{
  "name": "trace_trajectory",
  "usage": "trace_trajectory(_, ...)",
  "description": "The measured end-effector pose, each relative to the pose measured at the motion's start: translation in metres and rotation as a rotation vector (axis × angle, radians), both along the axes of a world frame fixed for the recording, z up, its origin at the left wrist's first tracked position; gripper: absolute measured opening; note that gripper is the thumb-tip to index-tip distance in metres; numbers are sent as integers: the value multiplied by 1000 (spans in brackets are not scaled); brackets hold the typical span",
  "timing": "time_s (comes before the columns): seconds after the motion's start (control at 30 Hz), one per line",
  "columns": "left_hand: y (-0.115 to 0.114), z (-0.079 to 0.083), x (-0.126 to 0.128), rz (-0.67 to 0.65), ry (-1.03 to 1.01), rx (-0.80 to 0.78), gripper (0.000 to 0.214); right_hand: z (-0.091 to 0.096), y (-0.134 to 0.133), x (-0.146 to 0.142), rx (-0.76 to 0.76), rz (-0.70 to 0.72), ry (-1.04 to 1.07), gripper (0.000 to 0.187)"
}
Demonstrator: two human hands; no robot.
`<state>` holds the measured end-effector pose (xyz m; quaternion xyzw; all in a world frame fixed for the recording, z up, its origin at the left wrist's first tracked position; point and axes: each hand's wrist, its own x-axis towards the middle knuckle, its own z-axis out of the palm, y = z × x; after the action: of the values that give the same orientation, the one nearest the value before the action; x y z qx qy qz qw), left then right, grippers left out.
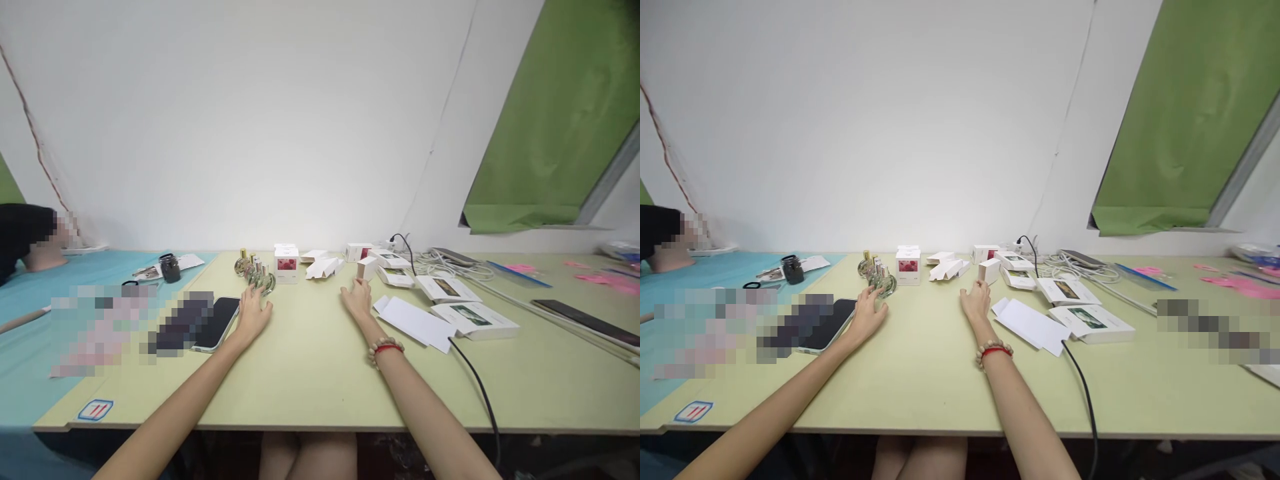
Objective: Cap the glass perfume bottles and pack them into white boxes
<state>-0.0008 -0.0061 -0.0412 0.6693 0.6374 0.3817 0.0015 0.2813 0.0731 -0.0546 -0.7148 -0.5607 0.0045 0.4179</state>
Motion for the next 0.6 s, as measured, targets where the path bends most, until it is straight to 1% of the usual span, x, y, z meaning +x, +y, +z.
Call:
trace_trajectory(0.13,-1,2,-1,-1,-7,-26,42,3,-5,-2,81,22,23,53)
trace_trajectory(0.2,0,2,-4,-3,-3,-42,42,7,-7,-3,128,34,38,51)
trace_trajectory(0.3,3,0,-7,-19,5,-76,41,14,-12,-6,186,60,58,41)
trace_trajectory(0.4,5,-2,-9,-29,6,-99,40,20,-20,-12,213,91,75,31)
trace_trajectory(0.53,6,-3,-9,-19,3,-89,38,26,-33,-24,212,128,109,25)
trace_trajectory(0.6,6,-3,-9,-3,2,-75,36,29,-38,-31,242,150,86,23)
